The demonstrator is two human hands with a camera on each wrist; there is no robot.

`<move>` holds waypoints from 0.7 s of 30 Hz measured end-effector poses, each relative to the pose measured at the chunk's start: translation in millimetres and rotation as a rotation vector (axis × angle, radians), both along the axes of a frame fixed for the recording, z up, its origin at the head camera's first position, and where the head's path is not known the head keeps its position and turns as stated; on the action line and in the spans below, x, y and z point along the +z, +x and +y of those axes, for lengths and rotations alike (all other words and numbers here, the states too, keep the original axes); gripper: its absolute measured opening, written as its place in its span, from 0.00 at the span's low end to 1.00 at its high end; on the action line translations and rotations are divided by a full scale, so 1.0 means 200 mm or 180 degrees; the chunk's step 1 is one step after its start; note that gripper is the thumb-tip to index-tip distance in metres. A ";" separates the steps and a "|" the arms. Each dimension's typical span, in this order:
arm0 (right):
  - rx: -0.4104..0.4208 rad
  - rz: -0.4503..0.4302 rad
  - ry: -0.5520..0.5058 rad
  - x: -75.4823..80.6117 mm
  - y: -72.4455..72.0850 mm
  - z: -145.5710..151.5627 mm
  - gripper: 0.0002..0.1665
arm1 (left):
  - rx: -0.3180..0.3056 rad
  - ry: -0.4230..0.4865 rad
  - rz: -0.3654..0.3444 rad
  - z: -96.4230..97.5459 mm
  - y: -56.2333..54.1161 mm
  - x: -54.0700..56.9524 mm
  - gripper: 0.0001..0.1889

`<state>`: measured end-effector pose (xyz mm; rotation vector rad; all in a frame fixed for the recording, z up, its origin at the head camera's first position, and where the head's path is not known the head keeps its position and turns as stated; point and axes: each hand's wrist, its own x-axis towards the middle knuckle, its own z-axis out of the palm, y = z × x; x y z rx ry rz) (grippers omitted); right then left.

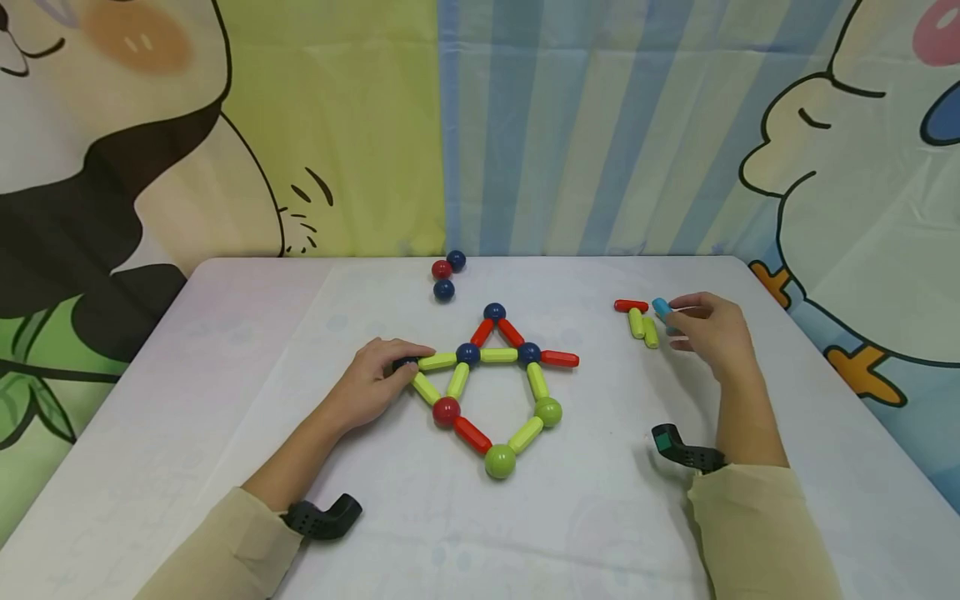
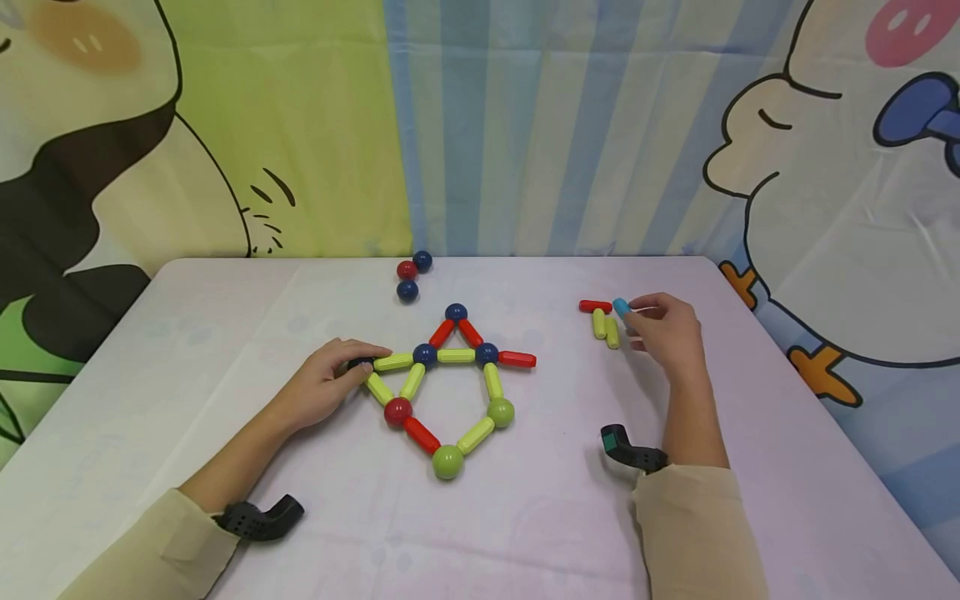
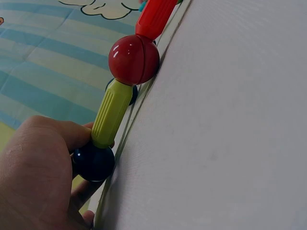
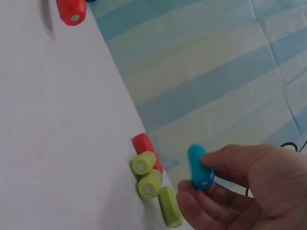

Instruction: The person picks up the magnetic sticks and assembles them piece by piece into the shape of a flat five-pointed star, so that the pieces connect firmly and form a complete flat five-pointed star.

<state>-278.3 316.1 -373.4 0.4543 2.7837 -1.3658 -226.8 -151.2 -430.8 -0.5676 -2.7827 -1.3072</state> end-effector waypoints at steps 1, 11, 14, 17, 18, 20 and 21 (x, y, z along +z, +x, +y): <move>0.0091 0.0046 -0.0144 0.00 0.00 0.00 0.31 | 0.0004 -0.0008 0.0003 0.00 0.00 0.00 0.17; 0.1247 -0.0083 -0.1759 -0.02 0.00 0.00 0.13 | 0.0047 -0.0032 -0.0034 0.00 0.00 0.00 0.17; 0.1480 -0.0236 -0.1668 -0.05 -0.01 -0.02 0.09 | 0.0047 -0.0033 -0.0040 0.00 0.00 0.00 0.17; 0.1740 -0.0404 -0.1463 -0.08 -0.02 -0.03 0.10 | 0.0053 -0.0032 -0.0063 0.00 0.01 0.00 0.17; 0.1837 -0.0459 -0.1381 -0.08 -0.02 -0.04 0.10 | 0.0049 -0.0036 -0.0053 0.00 0.01 0.00 0.17; 0.2000 -0.0601 -0.1193 -0.10 -0.03 -0.06 0.11 | 0.0051 -0.0032 -0.0059 0.00 0.01 0.00 0.17; 0.2082 -0.0680 -0.1106 -0.10 -0.03 -0.07 0.12 | 0.0050 -0.0029 -0.0059 0.00 0.01 0.00 0.17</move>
